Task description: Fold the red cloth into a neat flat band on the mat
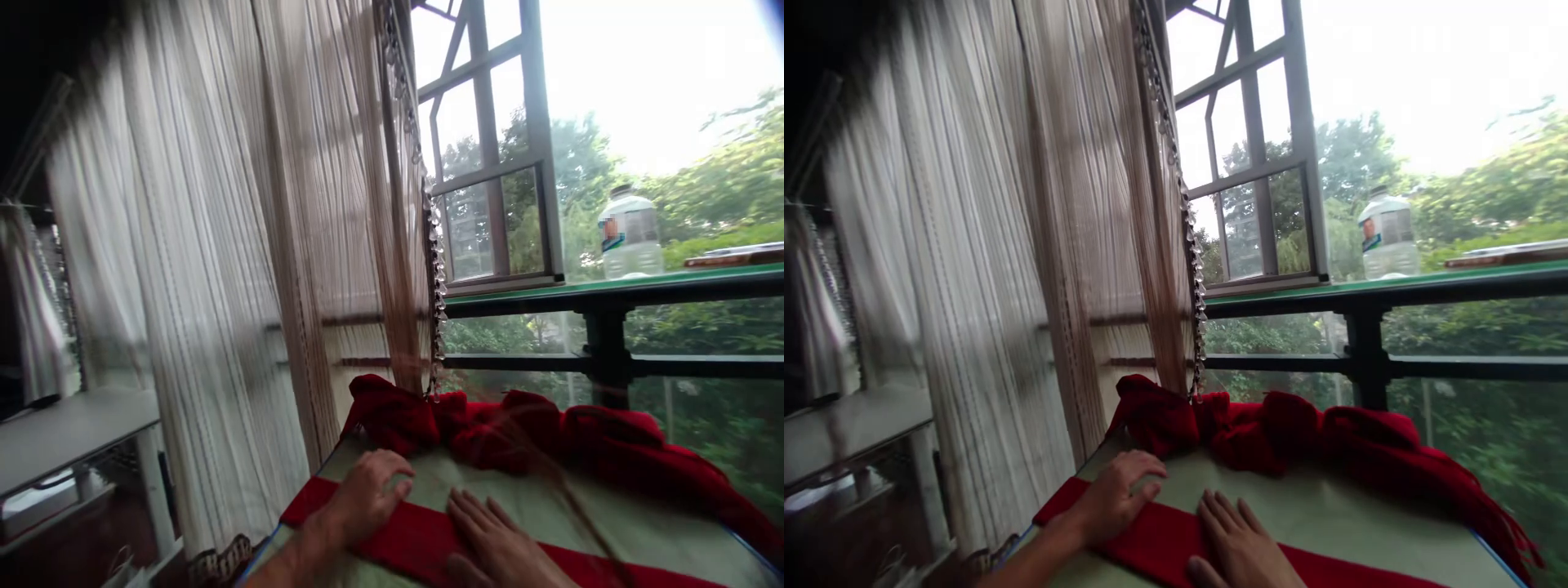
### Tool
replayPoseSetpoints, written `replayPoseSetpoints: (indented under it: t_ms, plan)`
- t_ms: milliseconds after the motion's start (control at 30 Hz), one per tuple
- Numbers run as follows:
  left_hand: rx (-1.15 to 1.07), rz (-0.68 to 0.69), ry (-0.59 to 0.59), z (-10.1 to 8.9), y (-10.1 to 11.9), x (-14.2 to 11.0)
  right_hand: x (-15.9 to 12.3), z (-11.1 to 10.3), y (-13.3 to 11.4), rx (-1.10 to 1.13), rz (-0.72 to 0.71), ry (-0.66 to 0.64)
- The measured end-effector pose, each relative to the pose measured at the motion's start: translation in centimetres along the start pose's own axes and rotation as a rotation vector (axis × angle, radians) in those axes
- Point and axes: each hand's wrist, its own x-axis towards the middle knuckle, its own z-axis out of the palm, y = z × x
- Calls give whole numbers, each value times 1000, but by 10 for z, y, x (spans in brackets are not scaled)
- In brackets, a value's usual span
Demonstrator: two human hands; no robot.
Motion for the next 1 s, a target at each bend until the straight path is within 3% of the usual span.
replayPoseSetpoints:
  t_ms: [133,333,467,700,1000]
  plan:
    - [-3,45,-45,31,38,43,6,7,10,-27,-18,-45]
    - [-4,22,-134,58,29,50,-1,-6,0,-66,-32,-107]
    - [-69,16,-153,62,20,48,-5,-15,-10,-99,-23,-71]
    - [-152,-5,-140,63,18,52,-8,-27,-25,-133,86,-223]
    - [-197,-39,-126,67,18,52,-3,-32,-46,-140,93,-230]
